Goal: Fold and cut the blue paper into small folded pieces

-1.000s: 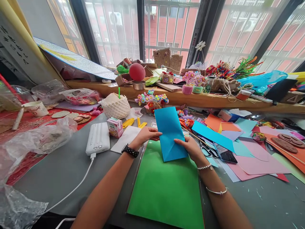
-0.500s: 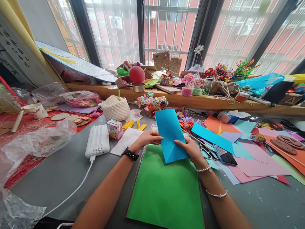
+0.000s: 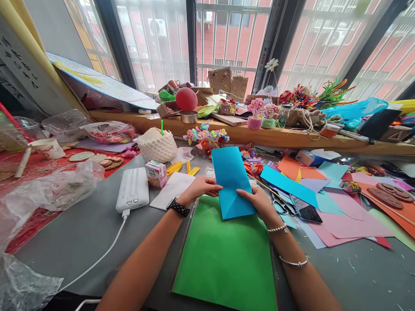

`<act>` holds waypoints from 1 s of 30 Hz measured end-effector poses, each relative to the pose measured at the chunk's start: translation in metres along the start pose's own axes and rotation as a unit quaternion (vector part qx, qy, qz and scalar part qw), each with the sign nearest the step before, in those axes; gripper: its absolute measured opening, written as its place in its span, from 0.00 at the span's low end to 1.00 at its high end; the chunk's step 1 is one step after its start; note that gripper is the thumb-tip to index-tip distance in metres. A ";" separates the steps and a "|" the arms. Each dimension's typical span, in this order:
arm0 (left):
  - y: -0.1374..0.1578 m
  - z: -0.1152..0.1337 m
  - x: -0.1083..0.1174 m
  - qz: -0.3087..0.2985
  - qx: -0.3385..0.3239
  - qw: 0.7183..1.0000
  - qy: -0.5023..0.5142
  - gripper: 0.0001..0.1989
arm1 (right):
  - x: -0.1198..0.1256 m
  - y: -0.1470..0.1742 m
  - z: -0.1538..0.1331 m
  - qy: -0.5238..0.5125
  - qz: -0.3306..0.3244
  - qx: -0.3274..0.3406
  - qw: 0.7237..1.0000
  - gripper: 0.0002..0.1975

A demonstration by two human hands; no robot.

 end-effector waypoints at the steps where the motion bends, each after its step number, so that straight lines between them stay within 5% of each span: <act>1: 0.000 0.001 0.000 0.002 -0.002 1.000 -0.002 0.17 | -0.001 0.000 0.001 -0.001 -0.007 -0.006 1.000 0.19; 8: 0.002 0.005 -0.001 0.006 -0.016 1.000 0.004 0.17 | 0.003 -0.002 0.005 0.008 0.008 -0.005 1.000 0.18; 16: 0.001 -0.007 -0.027 -0.103 0.030 0.993 -0.039 0.15 | 0.010 -0.001 -0.001 -0.018 0.058 0.046 0.997 0.18; 30: 0.002 -0.013 -0.030 -0.105 0.065 0.991 -0.045 0.17 | 0.005 0.002 -0.003 -0.042 0.056 0.039 0.997 0.18</act>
Point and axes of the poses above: each hand's wrist, its own y-axis away from the middle knuckle, its own x-axis out of the back of the hand, z = x × y, the point moved 7 cm from there along -y, towards the middle knuckle, and after that the axes turned 11 degrees about -z, right-handed, at the moved point
